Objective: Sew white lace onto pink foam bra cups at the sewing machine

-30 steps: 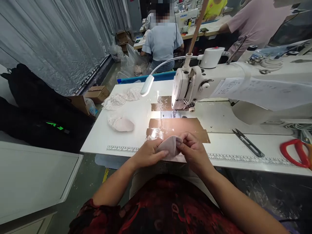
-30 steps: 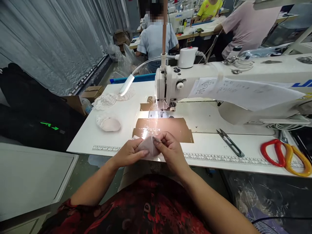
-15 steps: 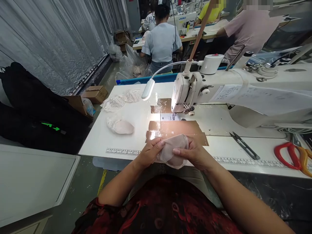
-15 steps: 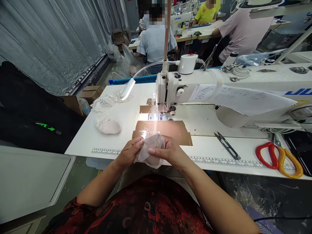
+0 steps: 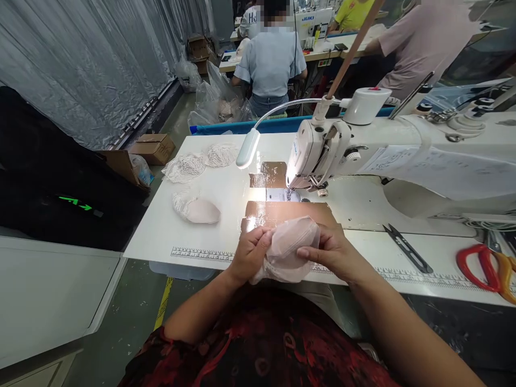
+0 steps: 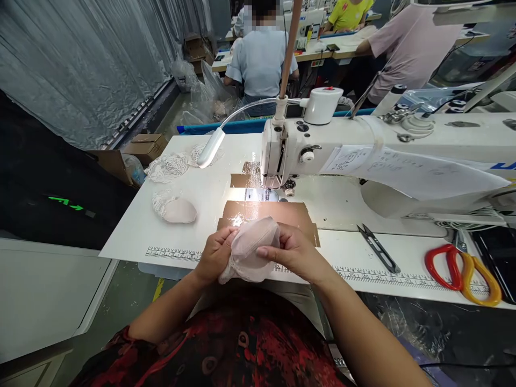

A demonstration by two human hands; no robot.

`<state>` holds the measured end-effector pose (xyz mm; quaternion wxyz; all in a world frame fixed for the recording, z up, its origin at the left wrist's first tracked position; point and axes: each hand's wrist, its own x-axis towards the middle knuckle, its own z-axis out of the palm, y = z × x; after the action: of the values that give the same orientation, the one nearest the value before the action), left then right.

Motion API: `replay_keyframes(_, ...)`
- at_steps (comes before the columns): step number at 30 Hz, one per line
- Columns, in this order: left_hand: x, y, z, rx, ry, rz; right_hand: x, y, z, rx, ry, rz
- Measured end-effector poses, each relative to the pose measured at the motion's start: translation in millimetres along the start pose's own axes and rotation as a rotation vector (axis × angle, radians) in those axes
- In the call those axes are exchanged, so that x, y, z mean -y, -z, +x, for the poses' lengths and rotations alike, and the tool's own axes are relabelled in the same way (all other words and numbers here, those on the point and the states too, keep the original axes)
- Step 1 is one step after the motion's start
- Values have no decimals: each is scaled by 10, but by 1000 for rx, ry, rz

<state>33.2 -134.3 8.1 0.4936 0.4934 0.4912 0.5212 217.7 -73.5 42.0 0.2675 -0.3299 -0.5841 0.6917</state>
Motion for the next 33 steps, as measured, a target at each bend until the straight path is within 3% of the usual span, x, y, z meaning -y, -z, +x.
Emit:
replay_keyframes(2, -5, 23, 38, 11, 35, -92, 45, 15, -13, 13, -30, -70)
replay_keyframes(6, -44, -8, 31, 193, -17, -180, 171, -40, -33, -62, 81, -287)
replay_keyframes(8, -54, -22, 36, 154, 7, -94, 237, -76, -73, -89, 187, -497)
replay_keyframes(11, -25, 30, 70, -8, 125, -25, 303, -96, -183, -283, 398, -838)
replay_keyframes(13, 10, 103, 74, -64, 144, 51, 321, -84, -256, -449, 530, -941)
replay_keyframes(15, 28, 175, 35, -25, 185, 90, 322, -59, -295, -566, 589, -958)
replay_keyframes(17, 3, 227, -44, 120, 295, -43, 304, -28, -287, -591, 523, -954)
replay_keyframes(19, -70, 263, -135, 390, 364, -289, 250, 3, -242, -453, 340, -886)
replay_keyframes(21, -164, 298, -198, 660, 339, -451, 149, 24, -189, -161, 144, -667)
replay_keyframes(23, -239, 338, -207, 798, 296, -461, 20, 21, -155, 107, -11, -351)
replay_keyframes(25, -267, 379, -161, 743, 267, -310, -94, -13, -146, 245, -120, -93)
replay_keyframes(29, -230, 406, 49, 469, 122, 74, -162, -127, -158, 349, -231, 129)
replay_keyframes(31, -216, 379, 160, 544, 109, 11, -136, -161, -165, 356, -230, 154)
replay_keyframes(33, -220, 340, 229, 693, 197, -115, -111, -159, -178, 288, -200, 139)
